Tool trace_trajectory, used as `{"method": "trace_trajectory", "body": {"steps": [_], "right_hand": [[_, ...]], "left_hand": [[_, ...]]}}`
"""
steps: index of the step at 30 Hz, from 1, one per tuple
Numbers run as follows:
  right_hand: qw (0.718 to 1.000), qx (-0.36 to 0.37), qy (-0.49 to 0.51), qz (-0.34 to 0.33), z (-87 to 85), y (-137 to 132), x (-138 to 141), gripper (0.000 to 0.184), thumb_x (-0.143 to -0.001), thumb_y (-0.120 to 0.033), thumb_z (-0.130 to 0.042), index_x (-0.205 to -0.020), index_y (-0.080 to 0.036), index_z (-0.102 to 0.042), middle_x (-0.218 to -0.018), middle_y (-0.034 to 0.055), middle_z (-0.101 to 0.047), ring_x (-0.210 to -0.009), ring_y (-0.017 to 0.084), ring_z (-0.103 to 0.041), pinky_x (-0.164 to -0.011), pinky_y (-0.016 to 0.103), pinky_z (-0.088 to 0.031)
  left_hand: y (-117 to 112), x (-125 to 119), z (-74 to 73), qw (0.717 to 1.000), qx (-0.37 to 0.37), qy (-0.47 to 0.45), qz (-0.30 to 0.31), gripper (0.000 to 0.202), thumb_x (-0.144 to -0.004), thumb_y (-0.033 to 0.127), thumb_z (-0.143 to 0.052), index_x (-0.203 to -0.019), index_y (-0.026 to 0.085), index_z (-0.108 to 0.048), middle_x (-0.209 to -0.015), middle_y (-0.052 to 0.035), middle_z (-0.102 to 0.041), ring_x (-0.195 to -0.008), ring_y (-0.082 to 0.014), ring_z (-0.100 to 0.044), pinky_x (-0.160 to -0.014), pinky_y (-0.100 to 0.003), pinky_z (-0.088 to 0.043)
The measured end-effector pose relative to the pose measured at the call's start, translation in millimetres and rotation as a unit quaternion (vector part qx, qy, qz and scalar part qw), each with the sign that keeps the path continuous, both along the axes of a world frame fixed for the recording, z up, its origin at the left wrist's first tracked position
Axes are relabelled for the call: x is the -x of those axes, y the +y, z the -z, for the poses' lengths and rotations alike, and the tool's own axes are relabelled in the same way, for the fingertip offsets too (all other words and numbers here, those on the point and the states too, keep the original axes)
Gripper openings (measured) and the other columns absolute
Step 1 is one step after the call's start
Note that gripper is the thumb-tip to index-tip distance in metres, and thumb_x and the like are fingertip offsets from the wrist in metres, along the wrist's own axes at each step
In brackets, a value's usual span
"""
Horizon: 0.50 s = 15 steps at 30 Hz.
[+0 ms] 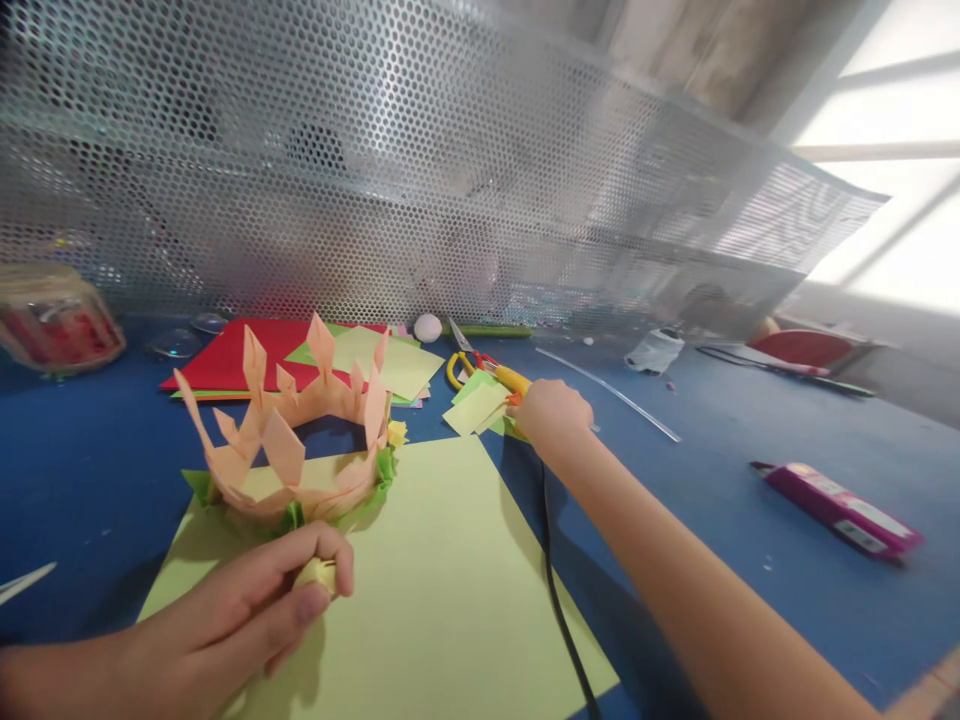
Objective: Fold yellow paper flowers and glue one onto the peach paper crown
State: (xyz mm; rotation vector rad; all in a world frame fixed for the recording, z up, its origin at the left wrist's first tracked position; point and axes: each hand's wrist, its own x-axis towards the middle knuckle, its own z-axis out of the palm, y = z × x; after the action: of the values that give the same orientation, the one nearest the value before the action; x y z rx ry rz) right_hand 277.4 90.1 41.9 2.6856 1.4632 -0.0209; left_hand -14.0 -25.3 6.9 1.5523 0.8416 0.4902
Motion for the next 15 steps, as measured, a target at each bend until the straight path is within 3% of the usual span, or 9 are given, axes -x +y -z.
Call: {"method": "trace_trajectory", "body": {"steps": [9,15], "right_hand": [[0.999,-0.012,0.041,0.006,19.1,13,-11,0.027,-0.095,-0.03,-0.058,-0.119,-0.019,-0.059,-0.123,0.0082,-0.06,-0.1,0.023,-0.063,-0.083,0.042,-0.054],[0.988,-0.104,0.088,-0.076,24.6,9,-17,0.029,-0.094,-0.03,-0.058,-0.12,-0.018,-0.058,-0.122,0.0082,-0.061,-0.099,0.023,-0.064,-0.082,0.043,-0.055]], "left_hand": [[3,-1,11.4,0.999,0.004,-0.011,0.038,0.035,-0.089,0.057,-0.045,-0.09,0.023,-0.051,-0.053,0.0112,-0.028,-0.048,-0.0109,-0.026,-0.043,-0.022,-0.018],[4,1,5.2,0.996,-0.009,0.02,0.082,0.029,-0.09,0.049,-0.048,-0.088,0.021,-0.054,-0.055,0.0102,-0.027,-0.049,-0.011,-0.025,-0.044,-0.023,-0.017]]}}
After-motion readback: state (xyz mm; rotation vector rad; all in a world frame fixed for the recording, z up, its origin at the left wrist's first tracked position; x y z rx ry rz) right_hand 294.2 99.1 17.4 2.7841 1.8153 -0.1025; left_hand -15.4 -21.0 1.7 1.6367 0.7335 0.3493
